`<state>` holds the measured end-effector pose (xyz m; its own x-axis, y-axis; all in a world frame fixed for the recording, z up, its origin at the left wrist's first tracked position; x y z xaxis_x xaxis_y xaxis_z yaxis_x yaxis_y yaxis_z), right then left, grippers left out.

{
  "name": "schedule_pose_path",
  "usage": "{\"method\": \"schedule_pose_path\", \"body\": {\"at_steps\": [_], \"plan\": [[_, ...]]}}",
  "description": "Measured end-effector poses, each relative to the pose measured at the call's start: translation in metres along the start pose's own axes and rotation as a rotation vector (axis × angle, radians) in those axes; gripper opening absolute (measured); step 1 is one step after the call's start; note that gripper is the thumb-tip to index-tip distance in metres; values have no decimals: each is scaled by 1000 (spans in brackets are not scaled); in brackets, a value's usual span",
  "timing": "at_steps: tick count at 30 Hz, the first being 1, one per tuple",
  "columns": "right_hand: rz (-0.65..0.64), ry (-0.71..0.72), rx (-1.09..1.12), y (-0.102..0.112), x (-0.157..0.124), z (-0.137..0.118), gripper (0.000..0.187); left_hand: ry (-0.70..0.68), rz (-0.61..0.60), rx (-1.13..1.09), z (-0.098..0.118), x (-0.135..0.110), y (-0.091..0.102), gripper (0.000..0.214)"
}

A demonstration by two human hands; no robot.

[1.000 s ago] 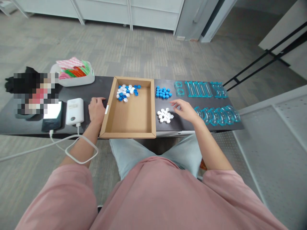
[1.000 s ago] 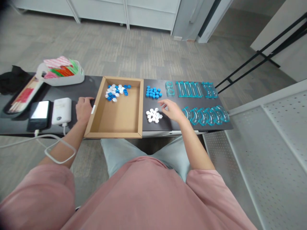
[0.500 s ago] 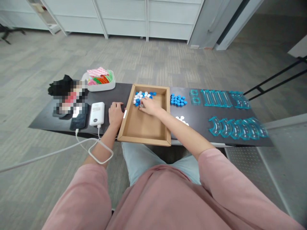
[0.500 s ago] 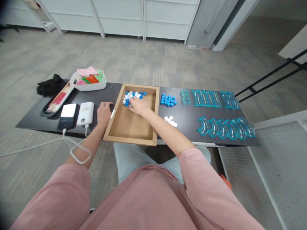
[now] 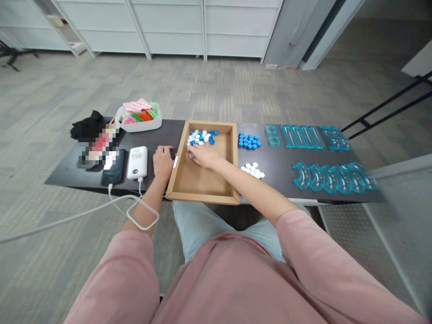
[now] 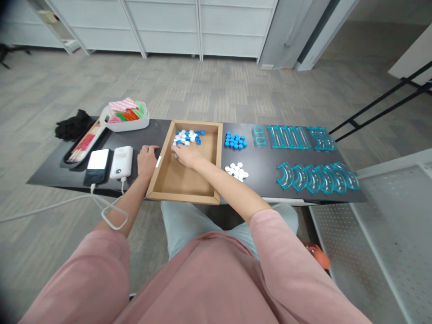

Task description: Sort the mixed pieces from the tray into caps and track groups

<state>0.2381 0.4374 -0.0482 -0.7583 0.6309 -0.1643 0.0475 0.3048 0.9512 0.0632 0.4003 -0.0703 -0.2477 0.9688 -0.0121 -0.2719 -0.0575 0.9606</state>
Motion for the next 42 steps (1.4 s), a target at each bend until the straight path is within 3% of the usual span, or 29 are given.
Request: {"method": "schedule_pose_path", "body": {"at_steps": [5, 8, 10, 14, 17, 20, 23, 27, 31, 35, 39, 42], "plan": [[-77, 99, 12, -10, -5, -12, 20, -1, -15, 27, 2, -1, 2, 46], [-76, 122, 102, -9, -24, -10, 19, -6, 3, 38, 3, -2, 4, 44], [-24, 133, 230, 3, -46, 1, 23, -6, 7, 41, 2, -1, 4, 44], [261, 104, 451, 55, -120, 57, 40, 0, -1, 25, 2, -1, 3, 45], [444, -53, 487, 76, -190, 121, 29, 9, -6, 15, 1, 0, 3, 45], [570, -216, 609, 63, -252, 177, 25, 16, -11, 26, 0, 0, 3, 43], [608, -339, 761, 23, -288, 207, 34, 10, -30, 25, -1, 1, 1, 42], [560, -439, 744, -21, -294, 212, 39, 18, -49, 0, -3, 1, 0, 42], [470, -419, 737, -39, -277, 207, 40, 19, -43, -9, -4, 1, 1, 39], [417, -329, 852, -42, -271, 211, 40, 28, -21, 20, -4, 2, 1, 38], [498, -389, 835, -33, -282, 228, 34, 48, 4, 31, -5, 4, 1, 40], [533, -386, 760, -17, -275, 224, 27, 37, 11, 14, -4, 4, 0, 41]]}}
Point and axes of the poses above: each hand's wrist, its own x-axis towards the middle knuckle, its own y-axis out of the back of the hand, z = x × y, the point moved 8 cm from there along x, towards the middle knuckle, and after that the axes turned 8 degrees about -z, right-handed, at the moved point
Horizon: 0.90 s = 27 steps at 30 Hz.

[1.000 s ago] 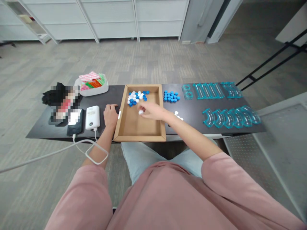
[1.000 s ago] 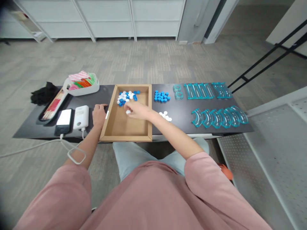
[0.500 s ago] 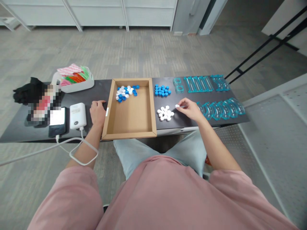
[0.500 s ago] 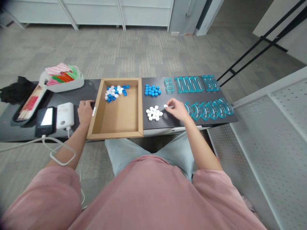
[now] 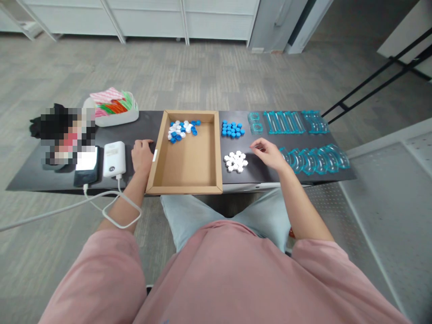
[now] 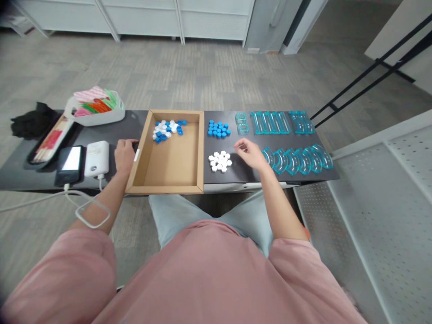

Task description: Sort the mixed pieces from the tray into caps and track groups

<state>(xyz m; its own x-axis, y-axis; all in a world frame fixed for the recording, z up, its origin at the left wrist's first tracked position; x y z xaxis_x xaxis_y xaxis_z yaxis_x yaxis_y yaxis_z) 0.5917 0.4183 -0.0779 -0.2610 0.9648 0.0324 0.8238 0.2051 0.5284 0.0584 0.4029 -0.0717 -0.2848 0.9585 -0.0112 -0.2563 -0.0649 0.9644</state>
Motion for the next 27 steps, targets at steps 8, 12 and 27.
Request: {"method": "schedule_pose_path", "body": {"at_steps": [8, 12, 27], "plan": [[-246, 352, -183, -103, 73, -121, 19, -10, -18, 7, 3, -3, -2, 43], [-395, 386, -422, -185, 129, -158, 32, -28, -2, -8, 2, -2, -3, 43], [-609, 443, -510, -241, 129, -163, 25, -58, -5, -37, 3, -4, -6, 44]]}}
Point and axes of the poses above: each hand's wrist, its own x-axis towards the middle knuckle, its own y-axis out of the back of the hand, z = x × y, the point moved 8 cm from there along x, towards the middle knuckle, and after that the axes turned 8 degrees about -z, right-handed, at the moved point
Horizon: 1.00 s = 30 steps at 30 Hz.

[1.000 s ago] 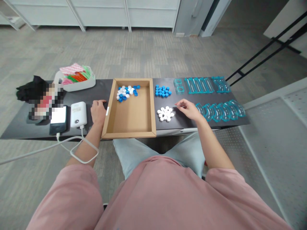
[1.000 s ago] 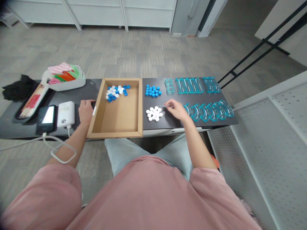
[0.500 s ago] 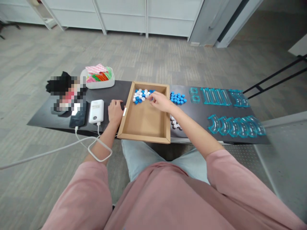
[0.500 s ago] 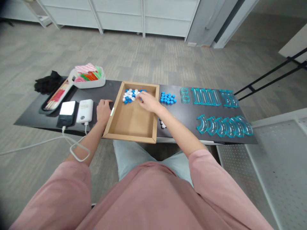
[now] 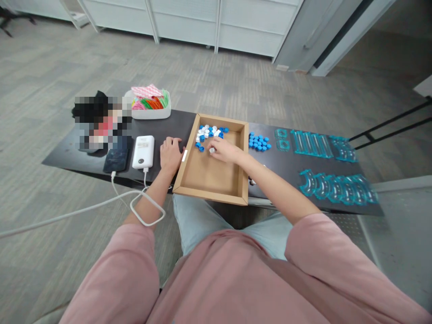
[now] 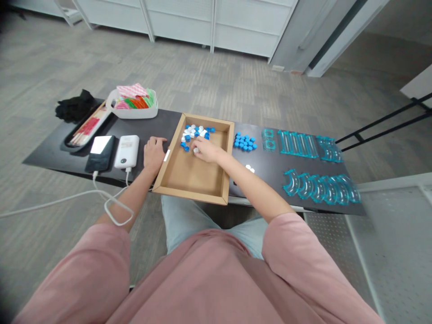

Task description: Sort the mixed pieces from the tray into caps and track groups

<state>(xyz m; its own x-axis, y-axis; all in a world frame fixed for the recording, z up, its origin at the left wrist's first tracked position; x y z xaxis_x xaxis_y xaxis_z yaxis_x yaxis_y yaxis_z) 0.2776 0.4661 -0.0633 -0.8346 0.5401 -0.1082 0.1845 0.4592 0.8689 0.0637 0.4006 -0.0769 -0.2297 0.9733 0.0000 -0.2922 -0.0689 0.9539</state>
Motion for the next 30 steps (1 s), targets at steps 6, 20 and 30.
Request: {"method": "schedule_pose_path", "body": {"at_steps": [6, 20, 30], "plan": [[258, -63, 183, 59, -114, 27, 11, -1, -9, 1, 1, -1, 2, 44], [656, -549, 553, 17, -316, 116, 46, 59, -55, -14, -4, 2, 4, 41], [634, -567, 499, 1, -300, 102, 32, 70, -61, 11, 1, 0, 9, 41]]}}
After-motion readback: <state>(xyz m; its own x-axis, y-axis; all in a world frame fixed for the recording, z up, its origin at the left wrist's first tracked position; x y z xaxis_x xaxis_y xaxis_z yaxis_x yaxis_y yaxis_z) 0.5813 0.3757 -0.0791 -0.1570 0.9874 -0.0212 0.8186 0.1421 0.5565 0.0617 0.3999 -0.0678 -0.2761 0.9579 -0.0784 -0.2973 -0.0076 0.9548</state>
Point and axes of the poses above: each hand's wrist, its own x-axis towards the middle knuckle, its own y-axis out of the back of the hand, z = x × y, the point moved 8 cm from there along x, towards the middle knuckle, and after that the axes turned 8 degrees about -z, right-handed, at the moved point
